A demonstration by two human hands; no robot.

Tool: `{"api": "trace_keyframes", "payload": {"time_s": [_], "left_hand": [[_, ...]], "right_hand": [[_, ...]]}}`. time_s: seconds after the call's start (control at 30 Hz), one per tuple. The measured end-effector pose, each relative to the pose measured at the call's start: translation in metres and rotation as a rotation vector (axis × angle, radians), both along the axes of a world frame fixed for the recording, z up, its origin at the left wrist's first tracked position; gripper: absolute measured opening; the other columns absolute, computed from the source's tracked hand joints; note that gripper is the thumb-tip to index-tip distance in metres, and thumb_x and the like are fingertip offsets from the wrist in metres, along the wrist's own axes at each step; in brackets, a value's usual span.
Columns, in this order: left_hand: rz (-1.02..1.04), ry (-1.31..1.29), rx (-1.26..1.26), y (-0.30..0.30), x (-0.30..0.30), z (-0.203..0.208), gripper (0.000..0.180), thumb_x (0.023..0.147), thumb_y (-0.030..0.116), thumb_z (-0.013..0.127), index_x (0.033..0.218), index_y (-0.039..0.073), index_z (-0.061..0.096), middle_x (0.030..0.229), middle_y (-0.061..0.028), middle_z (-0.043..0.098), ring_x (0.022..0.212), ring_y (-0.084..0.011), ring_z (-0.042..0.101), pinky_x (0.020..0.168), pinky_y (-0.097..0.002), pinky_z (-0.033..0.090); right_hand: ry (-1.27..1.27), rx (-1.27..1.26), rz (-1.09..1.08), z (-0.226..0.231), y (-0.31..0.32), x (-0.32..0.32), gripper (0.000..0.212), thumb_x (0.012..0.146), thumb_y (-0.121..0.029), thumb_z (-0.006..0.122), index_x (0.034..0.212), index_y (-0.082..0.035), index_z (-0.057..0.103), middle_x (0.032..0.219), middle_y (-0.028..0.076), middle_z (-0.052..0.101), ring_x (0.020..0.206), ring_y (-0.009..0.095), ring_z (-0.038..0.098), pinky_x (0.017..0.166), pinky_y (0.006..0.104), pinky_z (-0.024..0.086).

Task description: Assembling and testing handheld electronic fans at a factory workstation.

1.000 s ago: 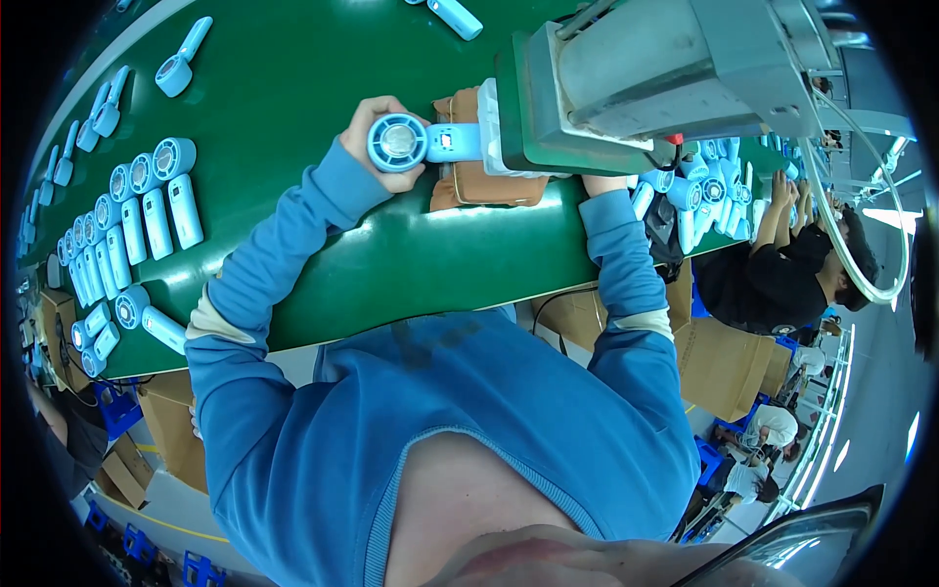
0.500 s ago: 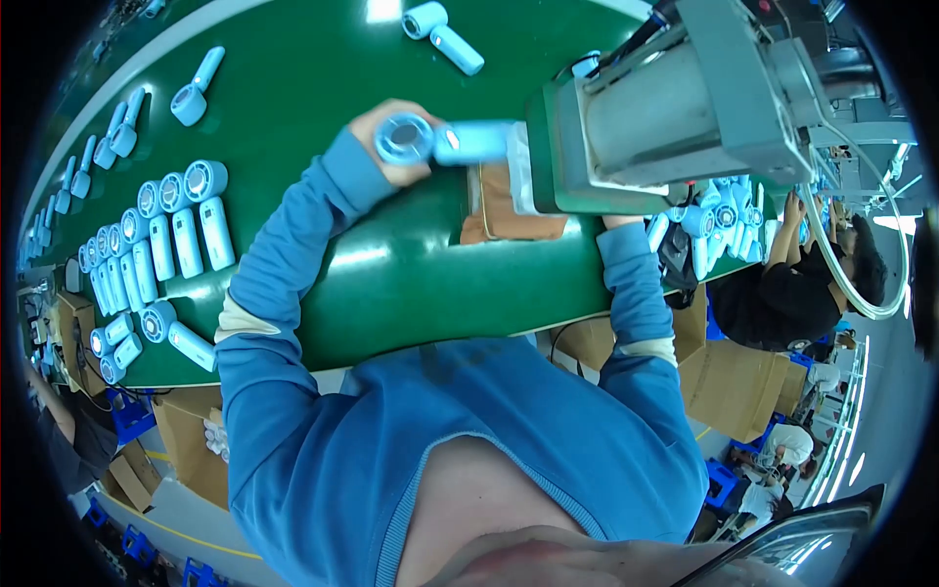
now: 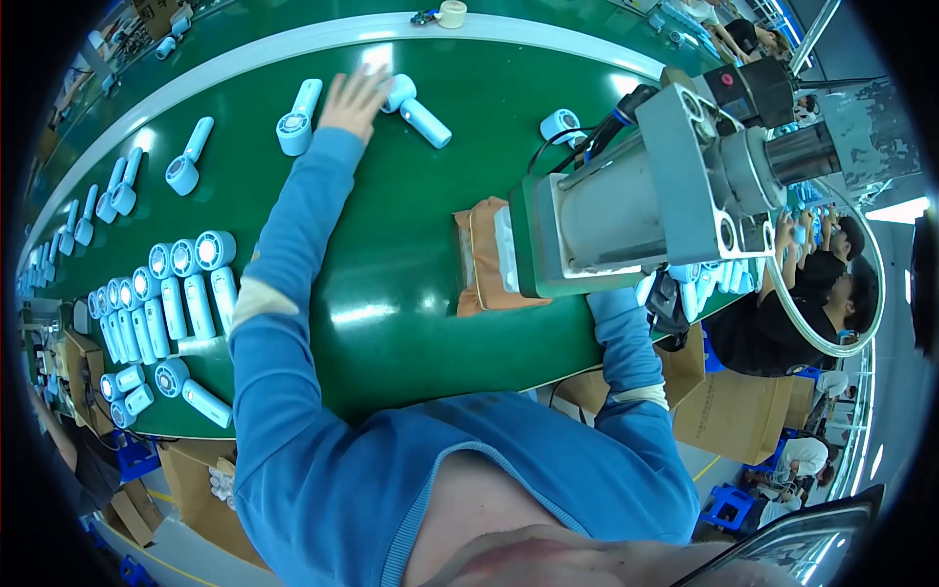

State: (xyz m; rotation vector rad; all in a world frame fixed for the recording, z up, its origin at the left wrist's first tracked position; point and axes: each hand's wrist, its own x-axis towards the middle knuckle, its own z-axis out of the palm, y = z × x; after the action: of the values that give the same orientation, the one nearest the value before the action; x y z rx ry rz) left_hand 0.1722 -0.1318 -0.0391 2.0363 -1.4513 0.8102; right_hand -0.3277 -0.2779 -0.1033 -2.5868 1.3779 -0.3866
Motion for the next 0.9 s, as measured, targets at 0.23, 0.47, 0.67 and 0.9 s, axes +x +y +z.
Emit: {"api": "trace_keyframes", "payload": {"time_s": [0.23,0.47,0.67,0.9], "left_hand": [[-0.374,0.004,0.481,-0.102,0.039,-0.025,0.054,0.073,0.005,0.064,0.125,0.018,0.055,0.129,-0.0076,0.055,0.113,-0.0249,0.055,0.098,-0.0352,0.043],[-0.242,0.902,0.031,0.007,-0.016,-0.007,0.059,0.063,0.012,0.075,0.120,0.012,0.056,0.100,-0.0061,0.070,0.091,-0.0233,0.066,0.086,-0.0325,0.050],[-0.659,0.955,-0.163,0.146,-0.114,0.025,0.049,0.063,0.000,0.070,0.109,0.001,0.055,0.103,-0.0159,0.068,0.095,-0.0247,0.066,0.087,-0.0317,0.050],[-0.786,1.183,-0.261,0.160,-0.179,0.019,0.052,0.062,-0.003,0.068,0.111,0.000,0.052,0.102,-0.0178,0.067,0.093,-0.0274,0.066,0.086,-0.0336,0.052]], "right_hand": [[0.153,-0.004,0.002,-0.009,-0.011,-0.006,0.041,0.090,-0.025,0.049,0.126,-0.006,0.055,0.130,0.012,0.056,0.118,0.027,0.053,0.101,0.0368,0.041],[0.260,0.032,0.010,-0.025,-0.007,-0.015,0.040,0.090,-0.026,0.046,0.126,-0.008,0.056,0.131,0.011,0.056,0.120,0.028,0.052,0.100,0.0382,0.041],[0.164,-0.122,0.065,-0.019,-0.005,-0.011,0.040,0.091,-0.025,0.044,0.126,-0.012,0.057,0.130,0.011,0.056,0.119,0.031,0.052,0.094,0.0397,0.044],[0.167,-0.046,0.031,0.015,0.019,-0.005,0.041,0.090,-0.024,0.046,0.127,-0.010,0.056,0.129,0.013,0.057,0.114,0.033,0.056,0.090,0.0404,0.046]]}}
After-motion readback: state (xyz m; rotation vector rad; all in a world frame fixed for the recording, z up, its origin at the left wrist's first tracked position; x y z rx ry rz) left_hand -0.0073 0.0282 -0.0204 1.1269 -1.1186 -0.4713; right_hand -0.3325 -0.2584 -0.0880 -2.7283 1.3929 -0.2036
